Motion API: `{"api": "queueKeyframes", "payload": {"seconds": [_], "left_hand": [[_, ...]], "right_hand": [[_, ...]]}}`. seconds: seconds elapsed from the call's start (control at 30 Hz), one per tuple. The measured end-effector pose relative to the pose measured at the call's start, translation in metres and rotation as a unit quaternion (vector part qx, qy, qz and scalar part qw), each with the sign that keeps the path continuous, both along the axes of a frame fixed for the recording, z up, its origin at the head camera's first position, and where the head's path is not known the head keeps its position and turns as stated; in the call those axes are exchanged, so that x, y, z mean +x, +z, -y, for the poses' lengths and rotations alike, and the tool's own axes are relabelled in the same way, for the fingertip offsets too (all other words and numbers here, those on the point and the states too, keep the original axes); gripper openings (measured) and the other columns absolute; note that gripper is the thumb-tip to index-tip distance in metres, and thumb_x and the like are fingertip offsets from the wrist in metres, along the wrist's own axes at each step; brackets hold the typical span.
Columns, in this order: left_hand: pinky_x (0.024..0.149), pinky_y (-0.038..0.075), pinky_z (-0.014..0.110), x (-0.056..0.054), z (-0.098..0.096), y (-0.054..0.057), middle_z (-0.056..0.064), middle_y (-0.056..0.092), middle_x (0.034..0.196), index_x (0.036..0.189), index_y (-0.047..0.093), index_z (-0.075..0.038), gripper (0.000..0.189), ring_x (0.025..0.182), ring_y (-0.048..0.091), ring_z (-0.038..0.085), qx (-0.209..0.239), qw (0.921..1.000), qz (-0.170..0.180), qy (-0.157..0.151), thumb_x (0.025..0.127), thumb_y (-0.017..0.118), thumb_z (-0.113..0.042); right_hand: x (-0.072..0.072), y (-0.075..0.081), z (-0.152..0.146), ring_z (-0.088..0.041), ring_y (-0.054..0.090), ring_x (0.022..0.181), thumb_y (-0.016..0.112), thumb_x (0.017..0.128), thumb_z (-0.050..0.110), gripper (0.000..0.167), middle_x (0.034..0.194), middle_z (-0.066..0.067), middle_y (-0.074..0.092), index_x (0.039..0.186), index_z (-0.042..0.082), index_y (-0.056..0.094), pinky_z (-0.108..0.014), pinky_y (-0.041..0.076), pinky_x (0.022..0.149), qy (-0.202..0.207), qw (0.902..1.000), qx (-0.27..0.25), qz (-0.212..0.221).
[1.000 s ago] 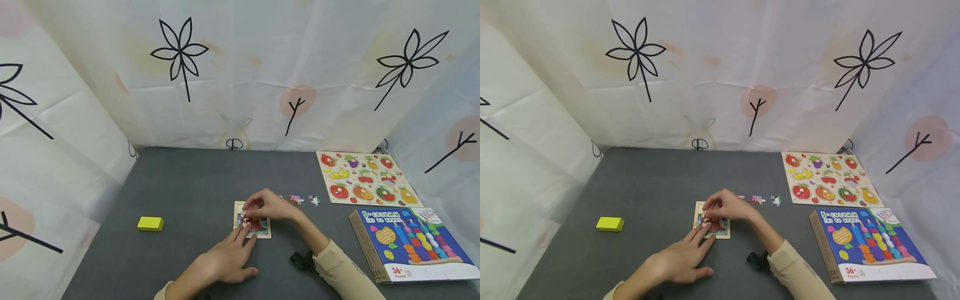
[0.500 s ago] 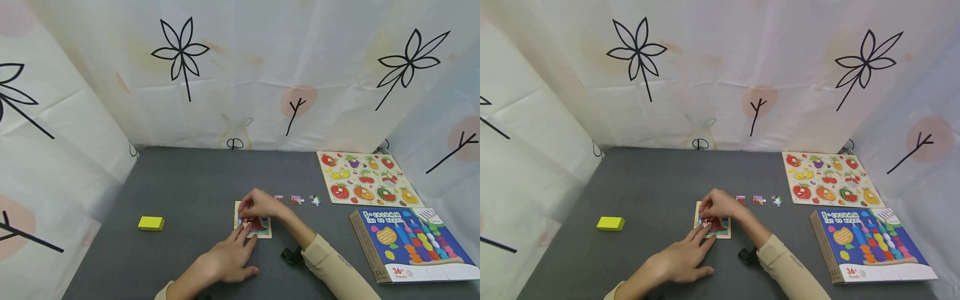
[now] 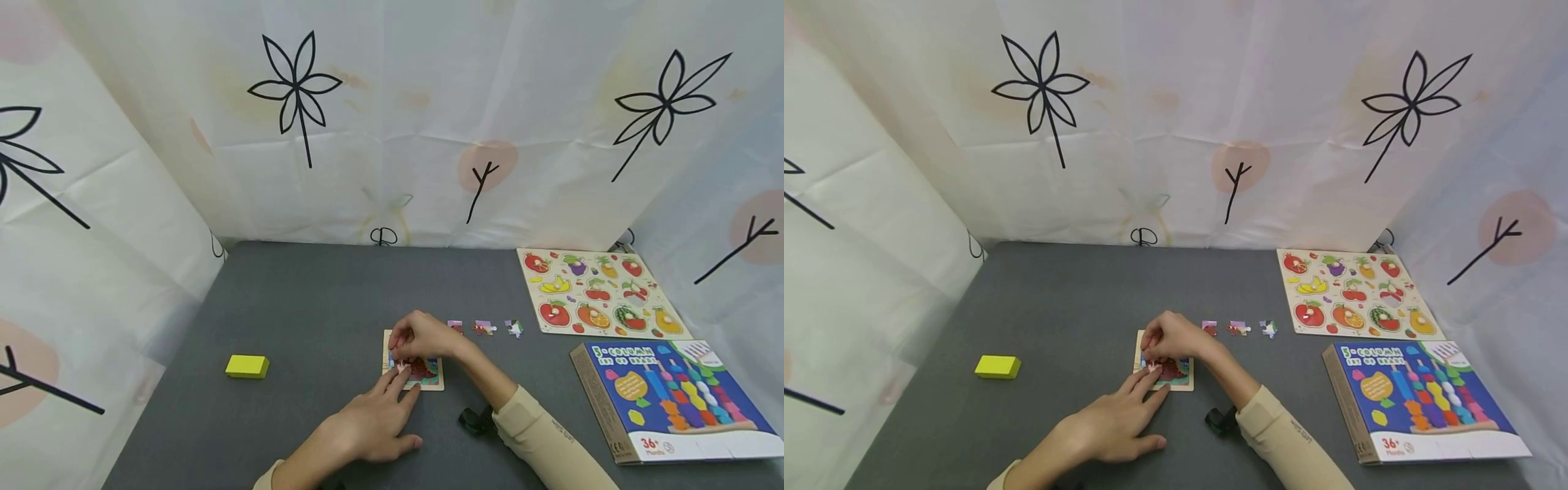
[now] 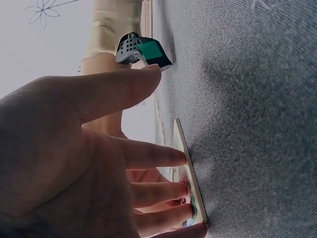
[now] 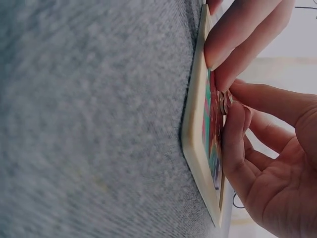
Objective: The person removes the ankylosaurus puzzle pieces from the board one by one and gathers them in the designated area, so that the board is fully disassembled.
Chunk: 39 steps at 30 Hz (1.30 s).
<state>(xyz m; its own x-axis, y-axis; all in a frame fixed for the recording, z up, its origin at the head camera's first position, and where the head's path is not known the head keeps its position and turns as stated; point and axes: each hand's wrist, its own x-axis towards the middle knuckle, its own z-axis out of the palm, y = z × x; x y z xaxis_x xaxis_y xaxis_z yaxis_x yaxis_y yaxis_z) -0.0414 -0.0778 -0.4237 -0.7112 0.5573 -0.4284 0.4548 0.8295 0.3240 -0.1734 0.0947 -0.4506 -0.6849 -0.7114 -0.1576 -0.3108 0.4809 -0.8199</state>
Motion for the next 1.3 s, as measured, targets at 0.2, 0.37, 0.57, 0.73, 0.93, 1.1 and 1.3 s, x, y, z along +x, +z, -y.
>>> {"api": "queueKeyframes", "payload": {"seconds": [0.2,0.37,0.57,0.73,0.93,1.1,1.3], "left_hand": [[0.103,0.061,0.052,-0.001,0.0,-0.001,0.007,0.02,0.183,0.167,0.044,-0.019,0.079,0.17,0.021,0.03,-0.001,1.0,-0.004,0.002,0.103,0.066,-0.06],[0.101,0.062,0.051,-0.001,-0.001,-0.001,0.007,0.02,0.183,0.167,0.044,-0.019,0.079,0.17,0.02,0.029,-0.002,1.0,-0.004,0.002,0.103,0.066,-0.06],[0.1,0.063,0.049,-0.001,0.0,-0.001,0.007,0.021,0.183,0.167,0.044,-0.018,0.079,0.17,0.021,0.029,0.0,1.0,-0.008,0.001,0.103,0.065,-0.06],[0.1,0.063,0.048,-0.001,0.0,-0.001,0.007,0.02,0.183,0.167,0.044,-0.018,0.078,0.17,0.021,0.029,0.0,1.0,-0.007,-0.002,0.104,0.065,-0.06],[0.097,0.064,0.047,-0.001,-0.001,-0.001,0.008,0.02,0.183,0.167,0.044,-0.017,0.079,0.17,0.022,0.03,0.001,1.0,-0.009,-0.003,0.104,0.066,-0.059],[0.098,0.064,0.048,0.0,-0.001,-0.001,0.009,0.022,0.182,0.166,0.045,-0.017,0.079,0.169,0.023,0.032,-0.002,0.9998,-0.02,-0.006,0.103,0.065,-0.06],[0.1,0.063,0.052,0.0,-0.001,0.0,0.01,0.025,0.181,0.166,0.046,-0.016,0.079,0.168,0.026,0.034,0.0,0.9995,-0.03,-0.008,0.103,0.067,-0.06]], "right_hand": [[0.002,0.001,-0.003,-0.004,0.066,0.065,0.079,0.096,0.008,0.009,0.084,-0.009,0.08,0.102,0.001,0.082,-0.02,0.055,0.061,0.007,0.9999,-0.012,-0.006],[0.005,0.002,-0.006,-0.001,0.067,0.071,0.079,0.097,0.008,0.011,0.087,-0.009,0.081,0.105,0.001,0.083,-0.019,0.057,0.068,0.011,0.9995,-0.019,-0.021],[0.006,0.001,-0.007,-0.006,0.074,0.083,0.078,0.098,0.004,0.011,0.095,-0.011,0.083,0.107,0.0,0.083,-0.018,0.06,0.078,0.01,0.9993,-0.033,-0.017],[0.008,-0.001,-0.009,-0.01,0.077,0.085,0.077,0.099,0.004,0.013,0.097,-0.012,0.082,0.11,0.001,0.082,-0.019,0.061,0.079,0.005,0.9992,-0.036,-0.014],[0.011,-0.001,-0.012,-0.018,0.081,0.082,0.076,0.1,0.007,0.015,0.097,-0.015,0.083,0.113,0.0,0.081,-0.022,0.061,0.075,-0.016,0.9986,-0.049,-0.005],[0.012,0.003,-0.019,-0.021,0.081,0.087,0.076,0.1,0.006,0.017,0.104,-0.017,0.084,0.114,-0.002,0.081,-0.023,0.062,0.079,-0.017,0.9971,-0.069,-0.025],[0.013,0.006,-0.039,-0.017,0.08,0.091,0.076,0.101,0.006,0.018,0.108,-0.018,0.083,0.115,-0.003,0.08,-0.022,0.062,0.082,-0.017,0.9969,-0.076,-0.012]]}}
